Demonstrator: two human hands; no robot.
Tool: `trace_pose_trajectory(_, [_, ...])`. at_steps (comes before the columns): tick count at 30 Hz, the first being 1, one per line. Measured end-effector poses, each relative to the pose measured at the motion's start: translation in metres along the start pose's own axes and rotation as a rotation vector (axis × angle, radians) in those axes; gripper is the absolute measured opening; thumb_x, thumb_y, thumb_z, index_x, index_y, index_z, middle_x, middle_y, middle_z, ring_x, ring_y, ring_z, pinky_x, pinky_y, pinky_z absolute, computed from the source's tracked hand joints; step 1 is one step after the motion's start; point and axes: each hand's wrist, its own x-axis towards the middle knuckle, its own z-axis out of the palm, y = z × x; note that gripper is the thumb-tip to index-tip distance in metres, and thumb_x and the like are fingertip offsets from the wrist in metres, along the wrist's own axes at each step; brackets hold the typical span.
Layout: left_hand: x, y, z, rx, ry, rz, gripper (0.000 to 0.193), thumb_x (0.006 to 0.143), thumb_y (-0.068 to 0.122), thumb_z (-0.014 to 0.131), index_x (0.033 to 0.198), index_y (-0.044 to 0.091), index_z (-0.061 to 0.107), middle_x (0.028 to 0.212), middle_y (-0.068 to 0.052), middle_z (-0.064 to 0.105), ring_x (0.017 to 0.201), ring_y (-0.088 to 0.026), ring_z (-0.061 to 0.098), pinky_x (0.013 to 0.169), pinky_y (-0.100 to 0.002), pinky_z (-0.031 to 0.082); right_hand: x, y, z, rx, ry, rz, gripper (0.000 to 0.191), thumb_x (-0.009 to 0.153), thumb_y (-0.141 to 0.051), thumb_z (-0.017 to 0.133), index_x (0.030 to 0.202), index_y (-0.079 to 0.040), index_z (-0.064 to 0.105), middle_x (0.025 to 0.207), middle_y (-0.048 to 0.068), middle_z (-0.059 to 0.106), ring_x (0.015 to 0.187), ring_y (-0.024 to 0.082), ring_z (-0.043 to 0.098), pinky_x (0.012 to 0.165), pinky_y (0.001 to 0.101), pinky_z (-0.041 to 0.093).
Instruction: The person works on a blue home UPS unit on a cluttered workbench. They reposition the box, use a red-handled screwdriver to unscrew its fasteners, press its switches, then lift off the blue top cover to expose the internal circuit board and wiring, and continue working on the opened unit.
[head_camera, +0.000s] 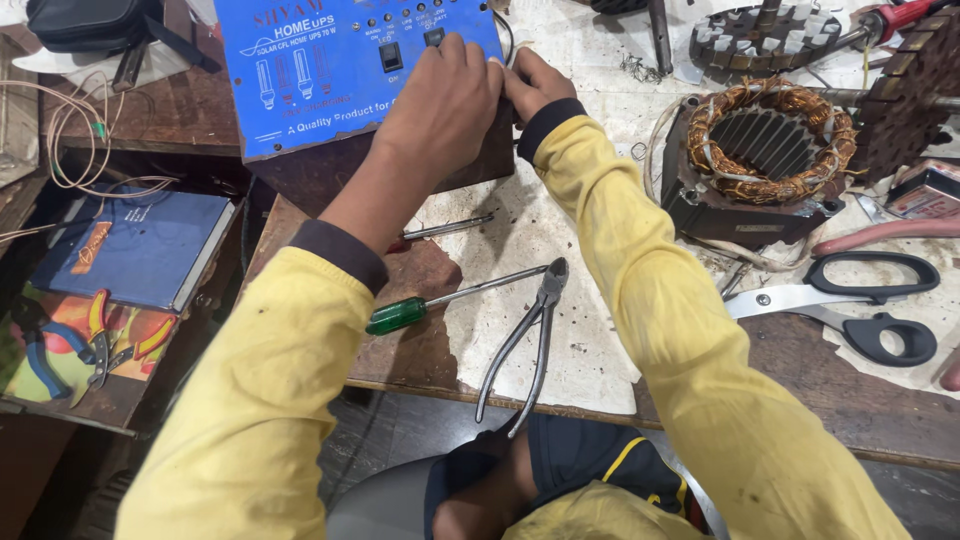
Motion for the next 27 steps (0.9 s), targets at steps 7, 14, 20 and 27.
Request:
trace_pose_trajectory(7, [0.004, -0.005, -0.003, 0.025, -0.07, 0.037, 0.019, 0.087, 0.024, 0.065, 0.099, 0.01, 0.063, 0.091, -0.007, 0.063, 0.093, -0.024, 0.059, 0.073, -0.033, 0.046, 0.008, 0.005, -0.007, 0.248, -0.108, 0.029, 0.029, 0.097, -0.027, 0.068, 0.079, -0.01, 0.053, 0.068, 0.001, 0.057, 0.055, 0.011, 0.053, 0.048, 0.0268, 0.043])
trace_pose_trajectory(14, [0.009, 0.002, -0.006, 0.058, -0.198, -0.013, 0.016, 0.086, 0.023, 0.066, 0.094, 0.01, 0.064, 0.082, -0.005, 0.064, 0.083, -0.022, 0.06, 0.066, -0.032, 0.046, 0.002, 0.001, -0.004, 0.254, -0.059, 0.07, 0.038, 0.095, -0.034, 0.073, 0.075, -0.01, 0.05, 0.067, 0.001, 0.054, 0.056, 0.011, 0.05, 0.049, 0.0269, 0.041])
trace_pose_trajectory(20, [0.014, 0.006, 0.004, -0.07, -0.25, -0.05, 0.012, 0.085, 0.019, 0.068, 0.093, 0.01, 0.066, 0.075, -0.003, 0.066, 0.074, -0.02, 0.067, 0.065, -0.033, 0.049, -0.002, -0.009, -0.003, 0.168, -0.025, 0.078, 0.043, 0.092, -0.04, 0.075, 0.073, -0.01, 0.05, 0.066, 0.0, 0.054, 0.055, 0.01, 0.051, 0.048, 0.0275, 0.042])
trace_pose_trajectory(27, [0.011, -0.001, -0.006, -0.223, -0.19, -0.13, 0.006, 0.09, 0.019, 0.069, 0.087, 0.014, 0.069, 0.081, -0.004, 0.067, 0.078, -0.025, 0.069, 0.065, -0.037, 0.05, -0.004, -0.011, -0.002, 0.2, -0.028, 0.079, 0.043, 0.092, -0.041, 0.075, 0.073, -0.011, 0.051, 0.067, -0.002, 0.053, 0.056, 0.01, 0.049, 0.049, 0.028, 0.041])
